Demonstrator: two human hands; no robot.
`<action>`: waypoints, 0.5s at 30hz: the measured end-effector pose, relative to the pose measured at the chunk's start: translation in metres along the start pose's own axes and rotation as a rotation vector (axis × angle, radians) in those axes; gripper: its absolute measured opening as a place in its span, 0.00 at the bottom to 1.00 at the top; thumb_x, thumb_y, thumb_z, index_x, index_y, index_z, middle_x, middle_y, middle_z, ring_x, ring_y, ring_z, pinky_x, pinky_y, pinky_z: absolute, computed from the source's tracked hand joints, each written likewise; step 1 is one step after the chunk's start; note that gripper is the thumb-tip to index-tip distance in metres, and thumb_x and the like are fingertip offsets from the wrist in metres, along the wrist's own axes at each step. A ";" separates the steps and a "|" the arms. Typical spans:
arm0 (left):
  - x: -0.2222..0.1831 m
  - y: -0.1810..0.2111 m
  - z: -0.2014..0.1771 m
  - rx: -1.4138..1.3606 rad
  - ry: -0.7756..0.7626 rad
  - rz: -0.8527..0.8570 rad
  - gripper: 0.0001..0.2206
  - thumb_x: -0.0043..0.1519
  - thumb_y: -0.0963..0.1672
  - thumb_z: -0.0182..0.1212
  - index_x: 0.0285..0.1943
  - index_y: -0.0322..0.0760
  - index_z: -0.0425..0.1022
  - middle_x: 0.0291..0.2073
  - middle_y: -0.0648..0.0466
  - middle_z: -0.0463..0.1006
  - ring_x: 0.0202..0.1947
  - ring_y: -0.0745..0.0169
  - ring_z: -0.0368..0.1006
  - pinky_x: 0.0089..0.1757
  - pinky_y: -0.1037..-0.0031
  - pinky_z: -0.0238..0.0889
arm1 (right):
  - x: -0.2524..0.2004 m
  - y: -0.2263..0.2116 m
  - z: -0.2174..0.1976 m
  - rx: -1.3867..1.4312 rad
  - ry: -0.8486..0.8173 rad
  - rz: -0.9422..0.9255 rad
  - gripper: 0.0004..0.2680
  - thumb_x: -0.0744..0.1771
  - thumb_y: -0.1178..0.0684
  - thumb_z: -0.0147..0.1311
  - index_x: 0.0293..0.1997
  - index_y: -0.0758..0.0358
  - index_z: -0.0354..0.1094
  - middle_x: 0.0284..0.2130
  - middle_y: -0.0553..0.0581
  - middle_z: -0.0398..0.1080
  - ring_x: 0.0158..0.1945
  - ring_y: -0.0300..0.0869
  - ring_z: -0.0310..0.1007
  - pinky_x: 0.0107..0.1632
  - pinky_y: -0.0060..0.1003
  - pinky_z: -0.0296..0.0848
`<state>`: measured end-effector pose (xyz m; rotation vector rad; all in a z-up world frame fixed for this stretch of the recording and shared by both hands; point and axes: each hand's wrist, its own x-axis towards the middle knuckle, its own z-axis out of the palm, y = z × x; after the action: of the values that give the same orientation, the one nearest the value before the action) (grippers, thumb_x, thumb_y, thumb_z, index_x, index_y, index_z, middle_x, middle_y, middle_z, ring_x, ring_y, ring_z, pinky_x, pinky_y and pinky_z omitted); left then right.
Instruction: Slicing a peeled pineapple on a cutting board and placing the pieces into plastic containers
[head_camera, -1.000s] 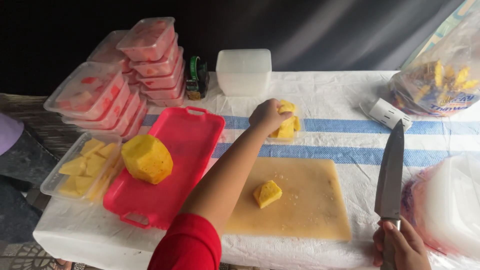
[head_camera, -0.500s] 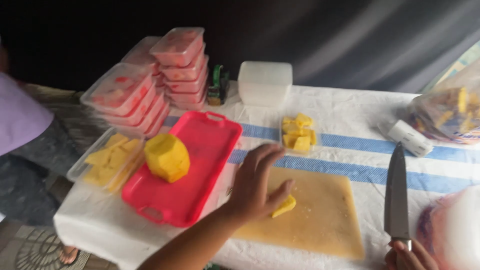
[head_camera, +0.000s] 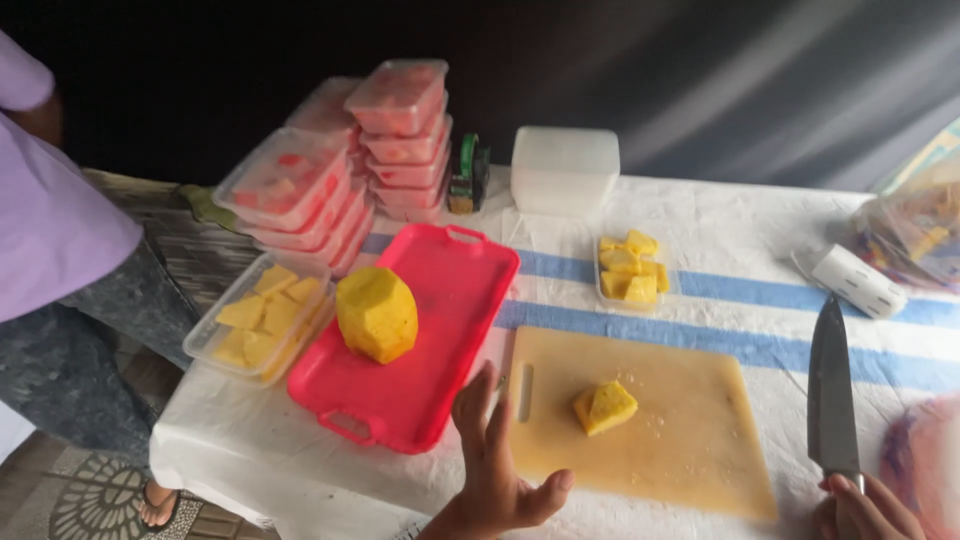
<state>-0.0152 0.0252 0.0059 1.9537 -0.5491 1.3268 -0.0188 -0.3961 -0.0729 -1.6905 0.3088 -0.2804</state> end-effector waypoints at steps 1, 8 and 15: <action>-0.002 0.003 -0.003 -0.010 -0.011 -0.014 0.37 0.68 0.59 0.50 0.79 0.35 0.48 0.75 0.30 0.51 0.76 0.30 0.54 0.67 0.44 0.52 | -0.010 -0.017 0.006 -0.012 0.007 0.015 0.12 0.74 0.56 0.51 0.38 0.79 0.69 0.14 0.76 0.60 0.14 0.55 0.58 0.24 0.39 0.54; -0.015 -0.007 0.013 0.003 -0.065 -0.096 0.36 0.68 0.61 0.44 0.81 0.45 0.50 0.80 0.36 0.46 0.81 0.33 0.43 0.73 0.39 0.34 | 0.007 -0.013 -0.006 0.040 -0.007 0.258 0.09 0.73 0.55 0.47 0.45 0.74 0.61 0.19 0.76 0.55 0.14 0.63 0.55 0.14 0.52 0.54; -0.027 -0.013 0.012 -0.018 -0.117 -0.121 0.35 0.70 0.62 0.40 0.80 0.43 0.50 0.79 0.34 0.47 0.81 0.32 0.43 0.74 0.41 0.29 | 0.001 -0.028 -0.007 -0.061 -0.031 0.336 0.10 0.75 0.52 0.48 0.45 0.71 0.62 0.22 0.75 0.57 0.16 0.63 0.55 0.18 0.56 0.57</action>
<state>-0.0090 0.0238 -0.0262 2.0260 -0.4885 1.1354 -0.0196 -0.3991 -0.0446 -1.6688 0.5750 0.0039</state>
